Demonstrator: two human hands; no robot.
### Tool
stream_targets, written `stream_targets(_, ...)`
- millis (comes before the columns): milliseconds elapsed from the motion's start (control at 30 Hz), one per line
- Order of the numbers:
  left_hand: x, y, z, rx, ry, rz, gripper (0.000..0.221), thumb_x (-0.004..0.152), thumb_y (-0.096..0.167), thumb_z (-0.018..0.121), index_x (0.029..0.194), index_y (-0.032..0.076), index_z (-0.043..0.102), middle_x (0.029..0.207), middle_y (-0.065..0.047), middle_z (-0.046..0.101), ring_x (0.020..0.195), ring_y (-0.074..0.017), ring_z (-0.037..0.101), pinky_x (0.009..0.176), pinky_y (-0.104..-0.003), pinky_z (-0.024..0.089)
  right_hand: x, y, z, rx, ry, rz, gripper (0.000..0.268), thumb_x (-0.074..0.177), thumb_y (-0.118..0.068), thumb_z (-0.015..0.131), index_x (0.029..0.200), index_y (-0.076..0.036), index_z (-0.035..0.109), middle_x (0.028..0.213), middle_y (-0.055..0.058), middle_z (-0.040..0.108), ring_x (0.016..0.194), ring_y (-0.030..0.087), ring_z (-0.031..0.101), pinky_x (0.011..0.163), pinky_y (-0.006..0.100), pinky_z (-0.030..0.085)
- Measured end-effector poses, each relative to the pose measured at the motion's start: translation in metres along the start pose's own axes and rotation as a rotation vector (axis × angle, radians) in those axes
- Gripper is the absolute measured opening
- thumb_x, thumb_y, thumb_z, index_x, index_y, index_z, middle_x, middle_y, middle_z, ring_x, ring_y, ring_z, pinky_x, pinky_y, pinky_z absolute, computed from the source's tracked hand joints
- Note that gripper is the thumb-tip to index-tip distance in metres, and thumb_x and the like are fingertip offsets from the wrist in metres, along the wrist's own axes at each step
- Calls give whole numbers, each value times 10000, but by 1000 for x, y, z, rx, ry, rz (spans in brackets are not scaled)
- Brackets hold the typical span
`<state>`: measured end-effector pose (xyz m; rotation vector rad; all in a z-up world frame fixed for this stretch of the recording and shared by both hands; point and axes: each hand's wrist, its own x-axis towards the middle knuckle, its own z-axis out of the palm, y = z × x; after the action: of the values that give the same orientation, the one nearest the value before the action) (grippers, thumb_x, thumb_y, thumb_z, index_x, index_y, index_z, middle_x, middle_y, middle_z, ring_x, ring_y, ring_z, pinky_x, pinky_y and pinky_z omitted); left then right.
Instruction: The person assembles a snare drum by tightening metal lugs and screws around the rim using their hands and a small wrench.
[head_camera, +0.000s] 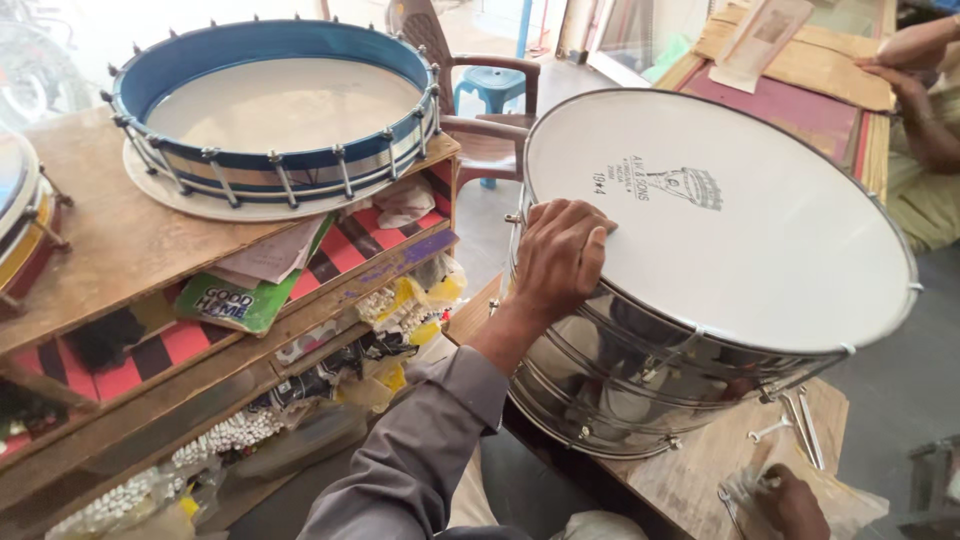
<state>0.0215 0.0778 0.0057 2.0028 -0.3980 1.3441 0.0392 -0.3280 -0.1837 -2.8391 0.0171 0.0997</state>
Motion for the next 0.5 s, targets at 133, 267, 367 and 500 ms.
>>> stream_targets(133, 2, 4, -4, -1, -10, -11, 285, 971, 172, 474, 916, 33, 716, 971, -80, 691, 988, -269, 632, 982, -414, 441, -22, -49, -34, -91, -57, -14, 405, 857, -364, 741, 1184, -130, 701, 1063, 227, 797, 1076, 413, 747, 960, 463, 590)
stream_targets(267, 2, 4, -4, 8, -43, -27, 290, 969, 168, 470, 918, 28, 719, 964, -79, 688, 986, -262, 630, 979, -411, 439, -32, -60, -35, 9, 129, 101, 386, 934, -321, 667, 1265, -127, 712, 1125, 262, 766, 1124, 449, 710, 987, 521, 558)
stream_targets(367, 1, 1, -2, 22, -51, -25, 295, 970, 168, 467, 931, 24, 722, 970, -79, 687, 990, -253, 626, 989, -412, 435, -33, -50, -23, 86, 194, 118, 382, 940, -311, 659, 1262, -110, 709, 1127, 252, 765, 1123, 424, 713, 998, 510, 561)
stream_targets(500, 1, -3, 2, 39, -69, -28, 306, 962, 169, 455, 934, 20, 721, 965, -79, 682, 978, -243, 625, 989, -408, 435, -21, -22, -4, 146, 252, 169, 352, 960, -282, 647, 1251, -88, 692, 1112, 253, 754, 1097, 413, 713, 975, 504, 569)
